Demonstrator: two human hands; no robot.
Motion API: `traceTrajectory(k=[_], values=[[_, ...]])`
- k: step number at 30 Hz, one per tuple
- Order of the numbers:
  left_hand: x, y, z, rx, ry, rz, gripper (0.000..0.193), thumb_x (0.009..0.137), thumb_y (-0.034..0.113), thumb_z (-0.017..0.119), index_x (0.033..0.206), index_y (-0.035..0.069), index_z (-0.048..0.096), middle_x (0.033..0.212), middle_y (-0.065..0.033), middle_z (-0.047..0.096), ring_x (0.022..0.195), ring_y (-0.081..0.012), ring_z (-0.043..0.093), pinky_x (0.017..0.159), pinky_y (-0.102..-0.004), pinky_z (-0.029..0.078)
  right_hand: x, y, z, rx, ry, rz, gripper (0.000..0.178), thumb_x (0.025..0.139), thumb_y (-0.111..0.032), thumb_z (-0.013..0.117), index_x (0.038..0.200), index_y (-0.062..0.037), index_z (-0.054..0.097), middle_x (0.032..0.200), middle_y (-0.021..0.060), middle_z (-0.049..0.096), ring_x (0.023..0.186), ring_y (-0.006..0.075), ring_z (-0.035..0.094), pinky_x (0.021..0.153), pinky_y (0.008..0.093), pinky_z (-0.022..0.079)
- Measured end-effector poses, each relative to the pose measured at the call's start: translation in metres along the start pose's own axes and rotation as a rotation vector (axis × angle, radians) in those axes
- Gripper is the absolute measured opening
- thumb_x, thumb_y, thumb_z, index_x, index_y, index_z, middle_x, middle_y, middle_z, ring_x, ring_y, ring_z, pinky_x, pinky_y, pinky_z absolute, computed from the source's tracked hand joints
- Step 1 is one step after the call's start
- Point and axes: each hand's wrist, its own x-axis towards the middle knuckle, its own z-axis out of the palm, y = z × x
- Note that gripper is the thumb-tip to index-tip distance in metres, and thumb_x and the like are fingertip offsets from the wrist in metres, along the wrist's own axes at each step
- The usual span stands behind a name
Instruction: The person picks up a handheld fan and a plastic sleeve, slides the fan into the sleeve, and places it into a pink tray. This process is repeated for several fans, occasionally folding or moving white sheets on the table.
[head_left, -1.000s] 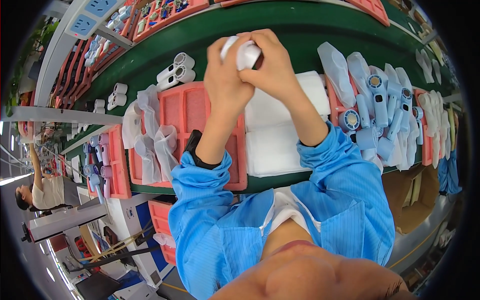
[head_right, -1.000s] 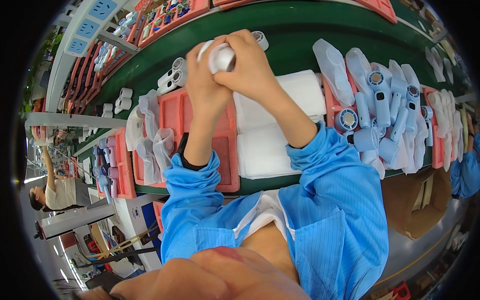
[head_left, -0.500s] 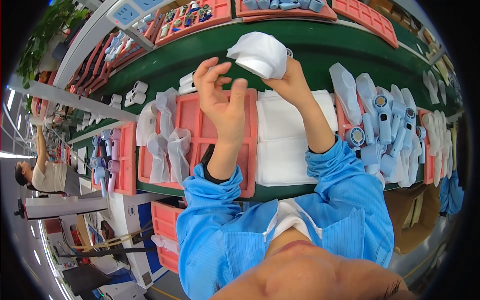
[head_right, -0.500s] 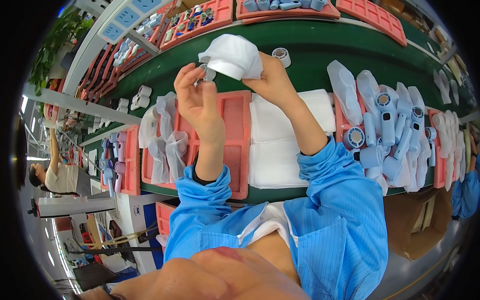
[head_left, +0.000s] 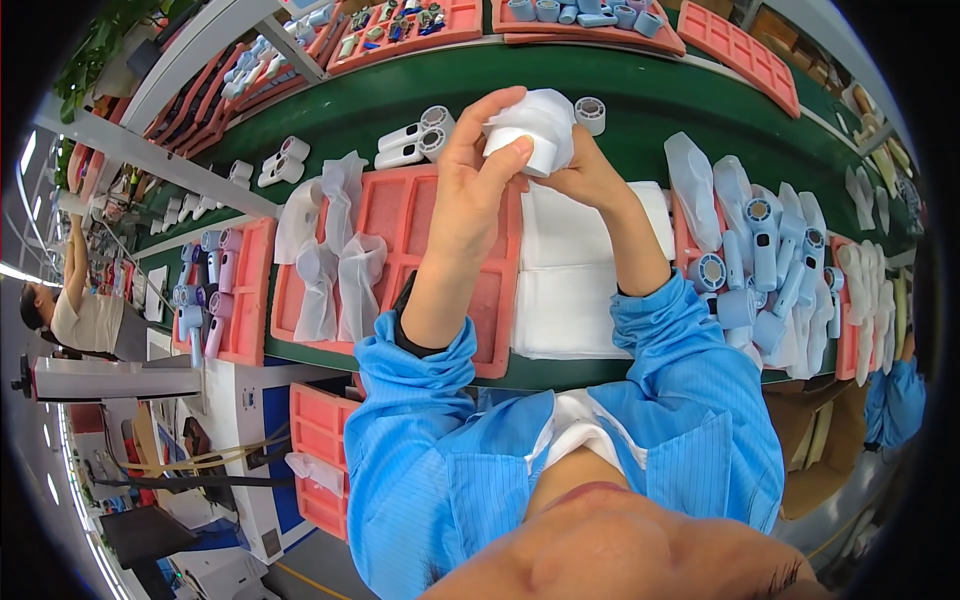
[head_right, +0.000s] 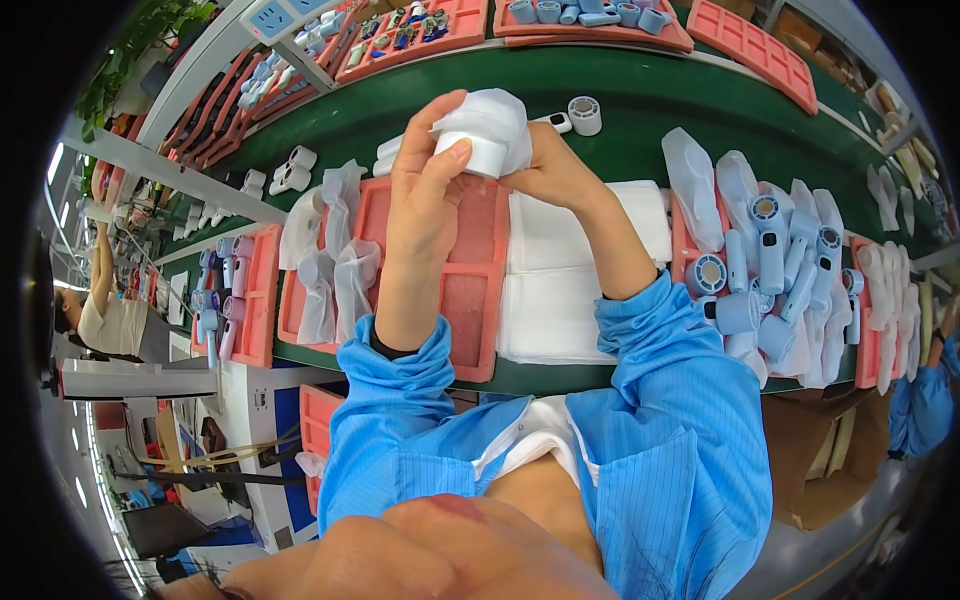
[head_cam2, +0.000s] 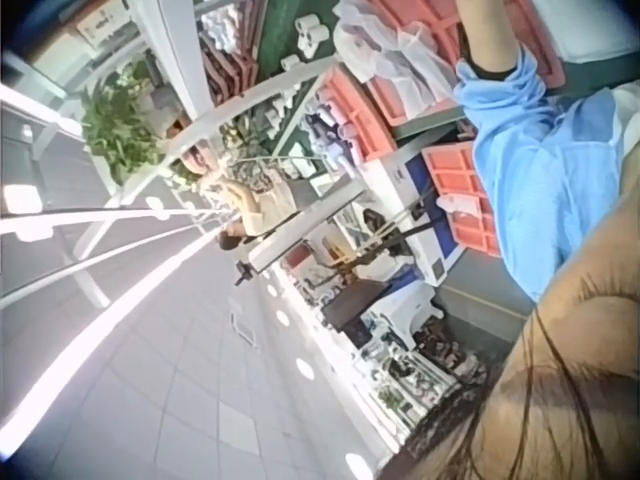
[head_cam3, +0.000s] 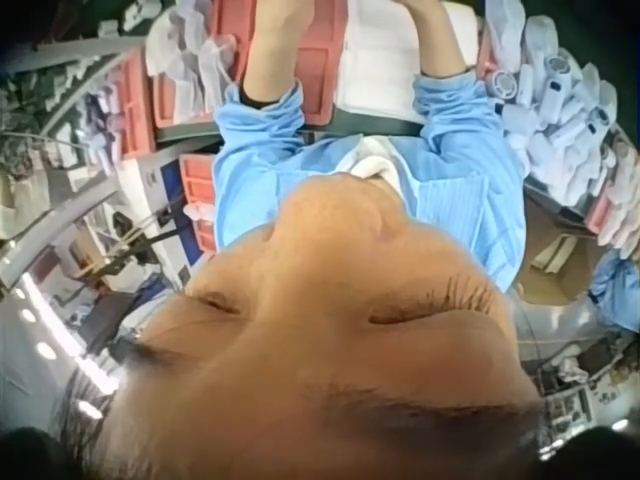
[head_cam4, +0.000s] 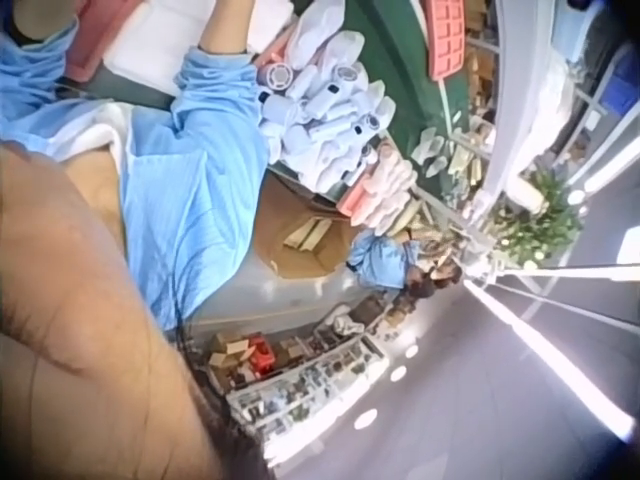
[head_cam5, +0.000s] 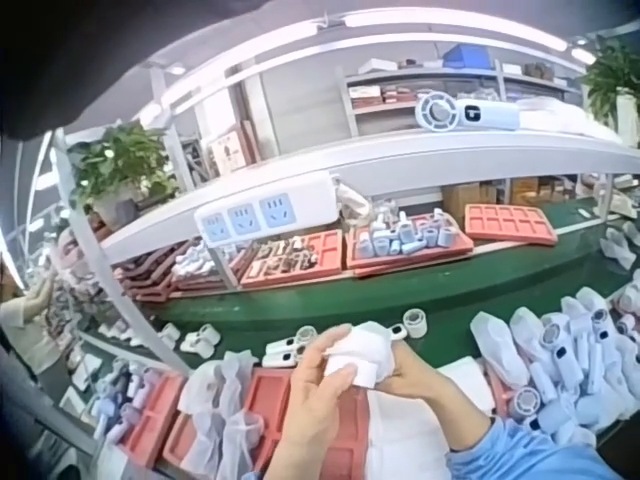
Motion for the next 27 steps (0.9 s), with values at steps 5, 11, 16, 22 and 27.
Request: traceTrajectory(k=[5,11,16,22,27], values=[[0.002,0.008,-0.007,-0.066,0.078,-0.112,0.041,0.088,0.015,0.060,0.127,0.005,0.052,0.110,-0.0059,0.057,0.092,-0.0097,0.055,0.066,-0.0217,0.047,-0.001,-0.009,0.012,-0.013,0.039,-0.092,0.023,0.068,-0.003,0.069,0.090,-0.0001,0.064,0.082,0.0078,0.067,0.076,0.0148,0.062,0.068,0.0289,0.048],[-0.010,0.009,-0.005,0.237,0.145,0.154,0.047,0.088,0.017,0.060,0.132,0.003,0.047,0.118,-0.0088,0.056,0.102,-0.0131,0.055,0.079,-0.0259,0.048,-0.008,-0.015,0.010,-0.108,0.072,-0.048,0.028,0.067,-0.001,0.069,0.095,-0.0021,0.064,0.087,0.0079,0.066,0.082,0.0178,0.062,0.075,0.0298,0.048],[-0.014,0.004,-0.016,-0.146,-0.102,-0.028,0.058,0.085,0.016,0.064,0.136,-0.001,0.041,0.126,-0.0107,0.053,0.114,-0.0171,0.051,0.098,-0.0321,0.041,-0.005,-0.020,0.006,-0.255,0.058,-0.073,0.026,0.063,-0.006,0.073,0.087,-0.0010,0.064,0.083,0.0129,0.067,0.076,0.0272,0.065,0.070,0.0330,0.049],[-0.028,0.003,-0.021,-0.273,-0.177,-0.084,0.066,0.079,0.014,0.069,0.137,-0.002,0.040,0.128,-0.0116,0.052,0.120,-0.0195,0.048,0.105,-0.0350,0.033,-0.011,-0.022,0.006,-0.197,0.049,-0.081,0.027,0.061,-0.009,0.074,0.085,-0.0013,0.063,0.079,0.0158,0.066,0.073,0.0326,0.063,0.067,0.0342,0.048],[-0.028,0.009,-0.011,-0.087,-0.077,-0.103,0.071,0.075,0.013,0.071,0.137,-0.002,0.040,0.131,-0.0133,0.051,0.119,-0.0204,0.049,0.104,-0.0345,0.035,-0.008,-0.034,0.005,-0.526,-0.014,-0.008,0.026,0.060,-0.002,0.066,0.085,-0.0015,0.062,0.079,0.0127,0.064,0.072,0.0275,0.061,0.067,0.0325,0.047]])
